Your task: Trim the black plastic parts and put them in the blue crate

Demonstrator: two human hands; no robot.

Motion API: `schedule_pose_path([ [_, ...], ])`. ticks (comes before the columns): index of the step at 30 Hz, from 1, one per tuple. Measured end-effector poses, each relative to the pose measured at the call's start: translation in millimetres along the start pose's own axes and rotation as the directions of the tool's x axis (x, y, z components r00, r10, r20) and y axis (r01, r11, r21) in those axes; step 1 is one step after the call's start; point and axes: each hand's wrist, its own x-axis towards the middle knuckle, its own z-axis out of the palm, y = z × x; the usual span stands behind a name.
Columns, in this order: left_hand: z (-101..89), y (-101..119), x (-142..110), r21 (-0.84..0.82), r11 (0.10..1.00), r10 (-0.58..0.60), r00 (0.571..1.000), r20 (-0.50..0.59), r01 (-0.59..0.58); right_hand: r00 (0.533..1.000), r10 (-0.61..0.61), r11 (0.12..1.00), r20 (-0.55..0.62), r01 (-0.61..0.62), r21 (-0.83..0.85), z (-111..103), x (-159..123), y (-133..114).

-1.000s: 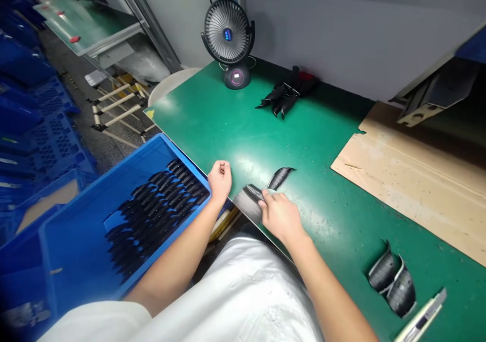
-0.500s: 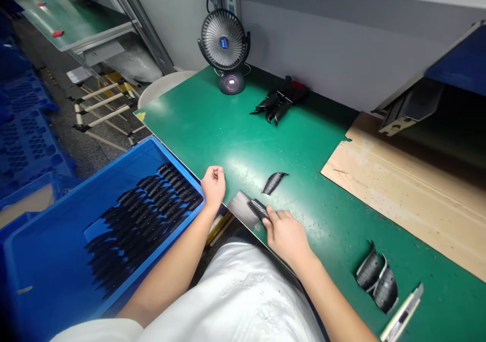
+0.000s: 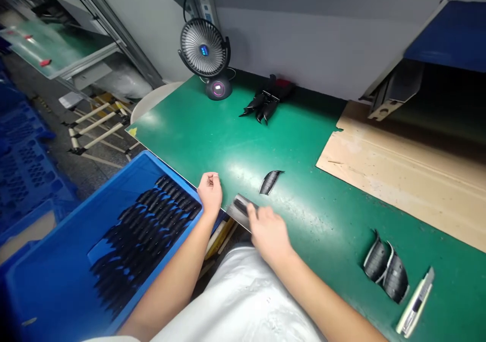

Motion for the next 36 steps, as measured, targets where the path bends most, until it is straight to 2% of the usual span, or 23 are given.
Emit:
schedule_pose_path([
  [3, -0.6, 0, 0, -0.020, 1.000, -0.017, 1.000, -0.004, 0.017, 0.999, 0.035, 0.998, -0.015, -0.036, -0.046, -1, -2, 0],
  [8, -3.3, 0, 0, -0.033, 0.999, -0.022, 1.000, -0.004, 0.021, 0.999, -0.033, 0.997, -0.023, 0.032, -0.064, -2, 6, -5],
  [10, -3.8, 0, 0, -0.026, 0.999, -0.022, 1.000, -0.003, 0.022, 1.000, -0.009, 0.998, -0.009, 0.009, -0.059, -4, 5, -3],
  [13, -4.5, -2, 0, -0.007, 1.000, -0.018, 1.000, 0.012, 0.018, 0.997, 0.051, 0.999, 0.063, -0.051, -0.006, -10, 7, 1],
  [20, -4.6, 1, 1, 0.039, 0.999, 0.000, 0.998, 0.055, -0.002, 0.984, 0.071, 0.994, 0.161, -0.083, 0.066, -21, 13, 13],
  [25, -7.6, 2, 3, 0.106, 0.994, 0.021, 0.994, 0.103, -0.032, 0.983, 0.086, 0.984, 0.161, -0.108, 0.138, -21, 24, 4],
  [27, -9.0, 4, 6, 0.135, 0.990, 0.031, 0.991, 0.127, -0.049, 0.980, 0.097, 0.979, 0.174, -0.125, 0.158, -27, 13, 12],
  [29, -7.1, 10, 9, 0.149, 0.986, 0.052, 0.984, 0.169, -0.078, 0.974, 0.124, 0.965, 0.191, -0.163, 0.205, -33, -12, 31],
  [31, -0.1, 23, 11, 0.130, 0.981, 0.110, 0.960, 0.257, -0.147, 0.966, 0.210, 0.928, 0.151, -0.245, 0.279, -38, -40, 54],
  [33, 12.0, 43, 8, 0.067, 0.966, 0.208, 0.902, 0.379, -0.251, 0.933, 0.356, 0.888, 0.044, -0.353, 0.295, -36, -57, 76],
  [34, 19.4, 54, 5, 0.027, 0.949, 0.269, 0.855, 0.444, -0.313, 0.908, 0.419, 0.877, -0.020, -0.399, 0.270, -32, -60, 85],
  [36, 34.9, 76, -3, -0.023, 0.893, 0.382, 0.727, 0.570, -0.450, 0.870, 0.480, 0.868, -0.117, -0.451, 0.208, -20, -57, 96],
])
